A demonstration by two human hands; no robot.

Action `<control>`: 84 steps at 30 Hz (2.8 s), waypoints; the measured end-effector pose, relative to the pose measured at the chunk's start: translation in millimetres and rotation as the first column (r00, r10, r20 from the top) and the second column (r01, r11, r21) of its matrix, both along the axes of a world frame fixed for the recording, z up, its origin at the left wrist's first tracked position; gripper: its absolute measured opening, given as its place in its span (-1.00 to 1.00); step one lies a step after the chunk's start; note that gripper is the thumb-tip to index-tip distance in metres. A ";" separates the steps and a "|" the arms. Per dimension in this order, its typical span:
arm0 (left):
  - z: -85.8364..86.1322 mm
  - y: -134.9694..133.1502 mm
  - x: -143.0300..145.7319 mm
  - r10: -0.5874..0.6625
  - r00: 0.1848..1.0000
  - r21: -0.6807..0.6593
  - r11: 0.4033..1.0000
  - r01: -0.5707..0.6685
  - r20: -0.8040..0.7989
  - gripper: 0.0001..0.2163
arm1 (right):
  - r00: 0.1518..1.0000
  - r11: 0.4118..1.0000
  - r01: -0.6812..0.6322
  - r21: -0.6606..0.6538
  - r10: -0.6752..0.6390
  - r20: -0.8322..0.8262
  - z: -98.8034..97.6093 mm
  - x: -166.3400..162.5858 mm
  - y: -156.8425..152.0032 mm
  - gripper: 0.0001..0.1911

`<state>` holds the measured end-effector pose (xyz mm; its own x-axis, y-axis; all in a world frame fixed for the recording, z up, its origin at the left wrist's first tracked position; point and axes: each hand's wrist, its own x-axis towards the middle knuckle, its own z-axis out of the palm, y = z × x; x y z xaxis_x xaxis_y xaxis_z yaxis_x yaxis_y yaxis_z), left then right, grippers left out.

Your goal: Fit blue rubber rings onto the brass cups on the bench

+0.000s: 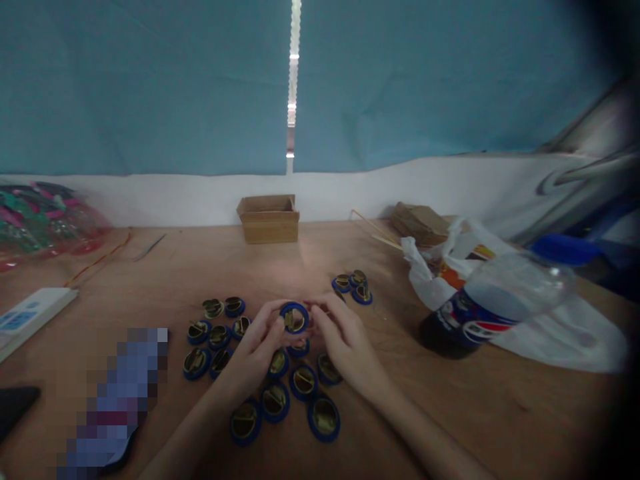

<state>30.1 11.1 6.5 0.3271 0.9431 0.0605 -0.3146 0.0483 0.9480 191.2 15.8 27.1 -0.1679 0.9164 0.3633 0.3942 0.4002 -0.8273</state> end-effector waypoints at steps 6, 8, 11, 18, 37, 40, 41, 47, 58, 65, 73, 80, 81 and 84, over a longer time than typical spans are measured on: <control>0.6 -1.9 0.4 0.052 0.992 0.057 0.997 -0.045 -0.116 -0.72 | 0.996 0.997 -0.080 0.002 0.080 0.032 -2.5 0.2 -0.2 -0.79; 1.4 -2.4 0.6 0.070 0.991 0.048 0.997 -0.065 -0.115 -0.72 | 0.997 0.997 -0.077 -0.008 0.077 0.015 -3.2 0.2 0.4 -0.78; 5.5 -2.9 -0.5 0.065 0.991 0.036 0.997 -0.061 -0.114 -0.74 | 0.997 0.997 -0.078 -0.015 0.078 0.014 -3.3 1.5 2.3 -0.78; 9.7 -3.5 -4.4 0.018 0.986 0.047 0.999 -0.010 -0.165 -0.82 | 0.995 0.996 -0.076 -0.052 0.079 0.064 -4.9 4.5 4.7 -0.82; 4.7 -2.9 -1.5 -0.049 0.991 -0.035 0.998 0.045 -0.124 -0.87 | 0.995 0.997 -0.053 -0.048 0.056 0.083 -3.0 -0.4 1.3 -0.82; 4.7 -2.4 -0.4 -0.058 0.991 -0.038 0.998 0.054 -0.119 -0.88 | 0.995 0.998 -0.044 -0.037 0.047 0.086 -3.5 -0.7 1.6 -0.82; 5.0 -2.2 0.0 -0.063 0.991 -0.042 0.997 0.058 -0.116 -0.88 | 0.995 0.998 -0.044 -0.033 0.047 0.086 -3.8 -0.7 1.7 -0.82; 5.0 -2.5 0.7 -0.106 0.991 -0.077 0.992 0.100 -0.082 -0.87 | 0.990 0.999 -0.034 0.012 0.032 0.134 -4.6 0.2 -0.2 -0.83; 7.4 -0.3 -5.7 -0.107 0.992 -0.135 0.986 0.098 -0.061 -0.75 | 0.999 1.000 0.010 -0.022 -0.009 0.046 2.8 1.2 1.8 -0.77; 2.5 3.4 -4.0 -0.028 0.994 -0.104 0.994 0.017 -0.108 -0.71 | 0.996 0.994 -0.024 -0.104 0.015 -0.083 3.3 -1.3 0.5 -0.76; -7.9 8.5 -4.0 0.068 0.997 -0.144 0.987 -0.073 -0.038 -0.71 | 0.985 0.966 -0.111 -0.235 0.076 -0.152 -2.1 -4.7 -3.7 -0.70; -5.7 7.2 -5.3 0.006 1.000 -0.203 0.979 -0.008 -0.011 -0.76 | 0.951 0.933 -0.214 -0.290 0.131 -0.281 4.4 -3.5 -7.0 -0.66; -6.1 7.2 -5.3 0.004 1.000 -0.201 0.980 -0.005 -0.006 -0.77 | 0.944 0.927 -0.234 -0.295 0.144 -0.296 5.0 -3.4 -7.2 -0.66; -6.8 7.3 -5.3 -0.003 1.000 -0.183 0.983 0.002 -0.006 -0.80 | 0.930 0.924 -0.274 -0.267 0.183 -0.319 4.5 -3.4 -6.8 -0.67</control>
<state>24.8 18.4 -0.3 0.3293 0.9372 -0.1147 -0.3082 0.2215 0.9252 187.8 9.0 31.6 -0.3177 0.9379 0.1395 0.0532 0.1645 -0.9849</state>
